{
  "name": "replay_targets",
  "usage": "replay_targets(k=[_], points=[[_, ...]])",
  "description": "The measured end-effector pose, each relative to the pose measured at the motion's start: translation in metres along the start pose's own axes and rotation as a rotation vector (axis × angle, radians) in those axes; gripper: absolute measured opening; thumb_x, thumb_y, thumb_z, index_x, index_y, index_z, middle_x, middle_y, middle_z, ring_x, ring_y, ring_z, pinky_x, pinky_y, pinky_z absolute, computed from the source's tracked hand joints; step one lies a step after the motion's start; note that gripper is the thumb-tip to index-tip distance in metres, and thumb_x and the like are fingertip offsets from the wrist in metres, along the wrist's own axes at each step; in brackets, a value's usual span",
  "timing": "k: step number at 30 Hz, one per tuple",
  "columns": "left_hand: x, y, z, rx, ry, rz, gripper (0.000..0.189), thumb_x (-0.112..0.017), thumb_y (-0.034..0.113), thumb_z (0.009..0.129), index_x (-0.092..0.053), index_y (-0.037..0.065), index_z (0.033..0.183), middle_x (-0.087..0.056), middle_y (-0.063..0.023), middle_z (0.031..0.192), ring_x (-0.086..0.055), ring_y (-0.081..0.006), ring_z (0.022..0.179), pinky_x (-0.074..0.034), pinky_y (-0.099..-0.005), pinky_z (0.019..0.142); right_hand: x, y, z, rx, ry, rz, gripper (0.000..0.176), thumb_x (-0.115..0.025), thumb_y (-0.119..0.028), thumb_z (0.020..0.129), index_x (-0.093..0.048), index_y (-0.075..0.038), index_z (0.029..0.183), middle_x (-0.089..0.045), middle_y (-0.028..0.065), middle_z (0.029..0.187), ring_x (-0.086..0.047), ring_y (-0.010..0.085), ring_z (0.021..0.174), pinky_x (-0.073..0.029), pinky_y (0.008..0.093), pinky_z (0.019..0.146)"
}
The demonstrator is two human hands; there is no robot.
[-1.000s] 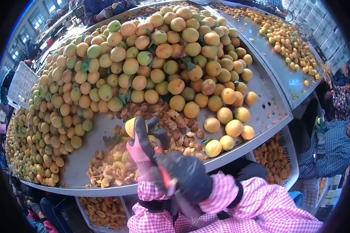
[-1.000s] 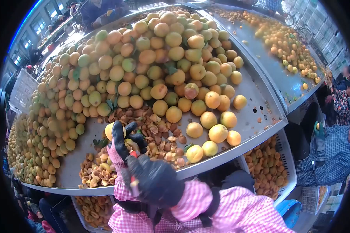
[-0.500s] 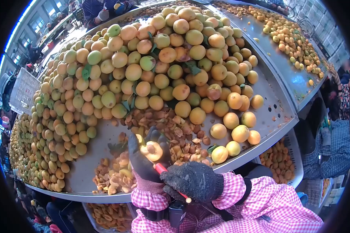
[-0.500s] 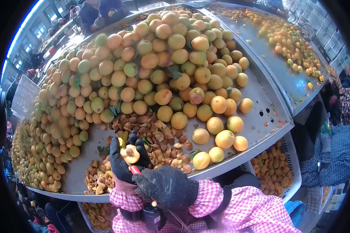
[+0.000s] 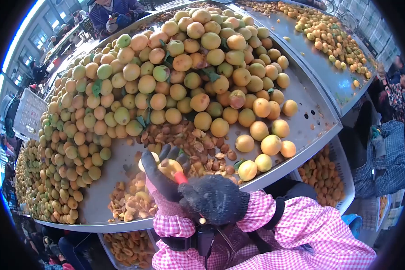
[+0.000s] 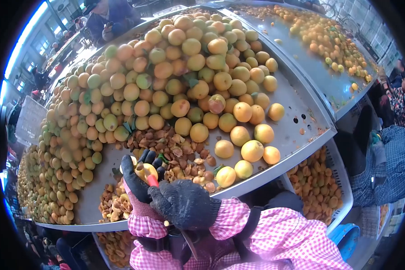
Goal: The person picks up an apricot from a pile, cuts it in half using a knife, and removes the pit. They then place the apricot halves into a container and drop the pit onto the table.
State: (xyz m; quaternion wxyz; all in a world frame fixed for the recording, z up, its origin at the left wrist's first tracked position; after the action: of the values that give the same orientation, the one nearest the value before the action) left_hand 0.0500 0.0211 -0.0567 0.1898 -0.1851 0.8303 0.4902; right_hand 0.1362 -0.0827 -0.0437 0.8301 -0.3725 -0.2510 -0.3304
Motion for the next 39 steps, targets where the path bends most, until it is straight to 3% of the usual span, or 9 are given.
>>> replay_targets(k=[7,17,22,24,28,29,32,34,39], points=[[0.003,-0.001,-0.002,0.183,-0.346,-0.157,0.038,-0.052,0.034,0.094,-0.052,0.002,0.115,-0.061,-0.0134,0.108,-0.063,-0.0220,0.089,-0.054,-0.0326,0.074,0.008,0.012,-0.001,-0.139,0.032,0.120,0.043,-0.066,-0.018,0.073,-0.058,-0.003,0.113,-0.058,0.0096,0.083,-0.061,0.0262,0.073,-0.049,0.0398,0.061],[0.012,0.057,-0.053,-0.239,-0.075,0.476,0.056,-0.049,0.044,0.092,-0.054,-0.006,0.116,-0.063,-0.0133,0.081,-0.062,-0.0199,0.062,-0.051,-0.0295,0.052,0.041,0.040,-0.005,-0.641,0.531,0.372,0.034,-0.074,-0.021,0.079,-0.062,-0.003,0.105,-0.063,0.0090,0.088,-0.062,0.0224,0.074,-0.050,0.0335,0.064],[0.102,0.118,-0.133,-0.459,0.273,0.611,0.059,-0.046,0.047,0.093,-0.055,-0.007,0.114,-0.061,-0.0088,0.074,-0.059,-0.0163,0.058,-0.048,-0.0273,0.050,0.071,0.043,-0.015,-0.512,0.555,0.057,0.023,-0.069,-0.016,0.085,-0.062,-0.004,0.104,-0.065,0.0057,0.085,-0.061,0.0131,0.074,-0.050,0.0319,0.063],[0.147,0.136,-0.159,-0.457,0.370,0.733,0.063,-0.047,0.050,0.092,-0.056,-0.009,0.112,-0.062,-0.0096,0.076,-0.061,-0.0161,0.061,-0.050,-0.0268,0.051,0.087,0.031,-0.015,-0.877,0.498,0.354,0.024,-0.067,-0.013,0.085,-0.063,-0.006,0.107,-0.067,0.0067,0.087,-0.063,0.0163,0.074,-0.051,0.0330,0.064],[0.259,0.147,-0.147,-0.295,0.579,0.746,0.055,-0.059,0.046,0.087,-0.059,-0.004,0.111,-0.063,-0.0098,0.080,-0.061,-0.0161,0.063,-0.051,-0.0289,0.054,0.089,0.049,-0.038,-0.530,0.500,0.133,0.024,-0.065,-0.016,0.089,-0.061,-0.001,0.106,-0.062,0.0025,0.076,-0.053,0.0062,0.056,-0.043,0.0216,0.050],[0.303,0.150,-0.130,-0.232,0.683,1.010,0.068,-0.068,0.052,0.078,-0.056,-0.004,0.113,-0.062,-0.0142,0.099,-0.063,-0.0193,0.090,-0.052,-0.0308,0.077,0.091,0.045,-0.037,-0.540,0.541,0.187,0.023,-0.065,-0.017,0.089,-0.062,0.000,0.105,-0.062,0.0026,0.075,-0.053,0.0063,0.055,-0.042,0.0218,0.050],[0.333,0.167,-0.092,-1.054,0.643,1.484,0.050,-0.071,0.026,0.083,-0.053,-0.006,0.116,-0.062,-0.0135,0.105,-0.059,-0.0171,0.096,-0.047,-0.0304,0.088,0.099,0.044,-0.039,-0.471,0.765,0.214,0.023,-0.061,-0.023,0.092,-0.063,-0.001,0.099,-0.061,0.0034,0.072,-0.053,0.0065,0.056,-0.040,0.0221,0.049],[0.200,0.148,-0.098,-0.844,0.440,0.806,0.040,-0.070,0.013,0.083,-0.055,-0.006,0.115,-0.062,-0.0121,0.105,-0.059,-0.0156,0.096,-0.048,-0.0289,0.085,0.122,0.042,-0.038,-0.655,0.782,0.250,0.028,-0.057,-0.029,0.093,-0.062,-0.001,0.093,-0.060,0.0043,0.070,-0.054,0.0073,0.059,-0.041,0.0224,0.051],[-0.004,0.069,-0.048,-0.602,-0.269,0.976,0.042,-0.067,0.013,0.085,-0.054,0.000,0.122,-0.063,-0.0086,0.105,-0.059,-0.0135,0.090,-0.049,-0.0252,0.076,0.148,0.055,-0.030,-0.762,0.979,0.601,0.029,-0.056,-0.029,0.094,-0.059,0.000,0.089,-0.057,0.0036,0.064,-0.054,0.0102,0.055,-0.043,0.0265,0.051]])
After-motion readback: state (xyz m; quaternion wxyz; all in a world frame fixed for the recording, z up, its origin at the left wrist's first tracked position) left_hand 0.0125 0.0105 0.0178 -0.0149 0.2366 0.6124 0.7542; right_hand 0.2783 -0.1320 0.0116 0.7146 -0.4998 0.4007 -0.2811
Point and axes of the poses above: each hand's wrist, its own z-axis towards the middle knuckle, its own x-axis out of the back of the hand, y = z × x, the point moved 2 cm from there along z, towards the middle knuckle
